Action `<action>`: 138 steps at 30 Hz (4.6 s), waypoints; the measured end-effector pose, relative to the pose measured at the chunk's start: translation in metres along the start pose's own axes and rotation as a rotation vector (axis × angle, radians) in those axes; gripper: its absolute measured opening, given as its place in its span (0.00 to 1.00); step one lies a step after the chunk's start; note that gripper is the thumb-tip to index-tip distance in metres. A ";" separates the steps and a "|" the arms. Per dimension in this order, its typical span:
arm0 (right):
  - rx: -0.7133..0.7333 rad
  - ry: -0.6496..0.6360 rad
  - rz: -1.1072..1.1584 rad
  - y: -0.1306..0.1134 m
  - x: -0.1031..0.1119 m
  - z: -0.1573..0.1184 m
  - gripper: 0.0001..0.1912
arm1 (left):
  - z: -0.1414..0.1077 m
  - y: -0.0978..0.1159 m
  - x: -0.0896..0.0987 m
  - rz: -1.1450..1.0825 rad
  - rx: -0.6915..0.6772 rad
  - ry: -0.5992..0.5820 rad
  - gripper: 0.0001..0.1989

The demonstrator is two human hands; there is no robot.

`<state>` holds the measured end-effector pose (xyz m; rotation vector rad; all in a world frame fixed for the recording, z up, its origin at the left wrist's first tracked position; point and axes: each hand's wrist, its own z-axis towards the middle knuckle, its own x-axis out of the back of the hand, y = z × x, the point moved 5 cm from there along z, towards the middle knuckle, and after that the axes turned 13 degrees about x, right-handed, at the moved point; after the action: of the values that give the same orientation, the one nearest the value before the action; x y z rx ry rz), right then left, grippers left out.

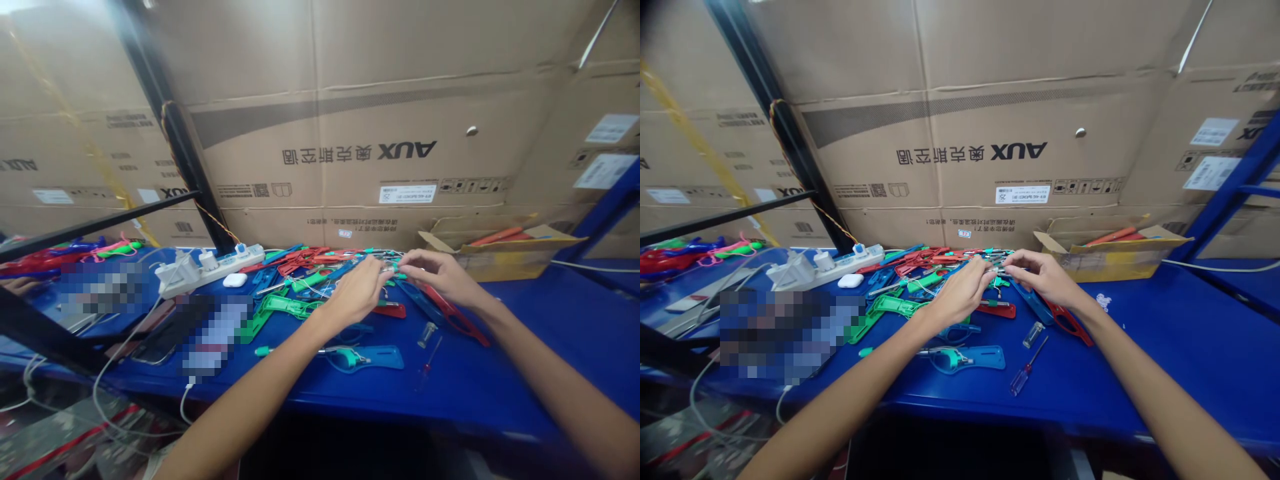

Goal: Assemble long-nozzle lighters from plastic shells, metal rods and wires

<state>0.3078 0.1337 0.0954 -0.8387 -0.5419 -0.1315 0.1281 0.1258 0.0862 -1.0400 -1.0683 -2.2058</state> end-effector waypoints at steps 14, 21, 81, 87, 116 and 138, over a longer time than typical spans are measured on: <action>0.063 0.023 0.085 -0.005 -0.004 0.000 0.23 | 0.000 0.001 -0.002 0.087 -0.067 0.021 0.13; 0.053 0.049 0.082 -0.006 -0.003 0.000 0.21 | 0.000 0.002 -0.002 0.096 -0.074 0.018 0.15; 0.112 0.226 -0.117 -0.067 -0.008 -0.016 0.11 | -0.041 0.007 0.033 -0.234 0.064 -0.076 0.11; 0.158 0.065 -0.290 -0.084 -0.060 -0.069 0.07 | -0.105 -0.015 0.019 0.101 0.089 -0.176 0.08; 0.201 -0.125 -0.253 -0.064 -0.113 -0.094 0.05 | -0.142 -0.024 0.007 -0.147 0.150 -0.026 0.14; 0.226 -0.181 -0.366 -0.062 -0.120 -0.098 0.05 | -0.146 -0.016 0.012 -0.157 0.104 -0.026 0.07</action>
<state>0.2245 0.0081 0.0231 -0.5276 -0.8618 -0.3250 0.0478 0.0165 0.0293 -0.9714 -1.3024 -2.2357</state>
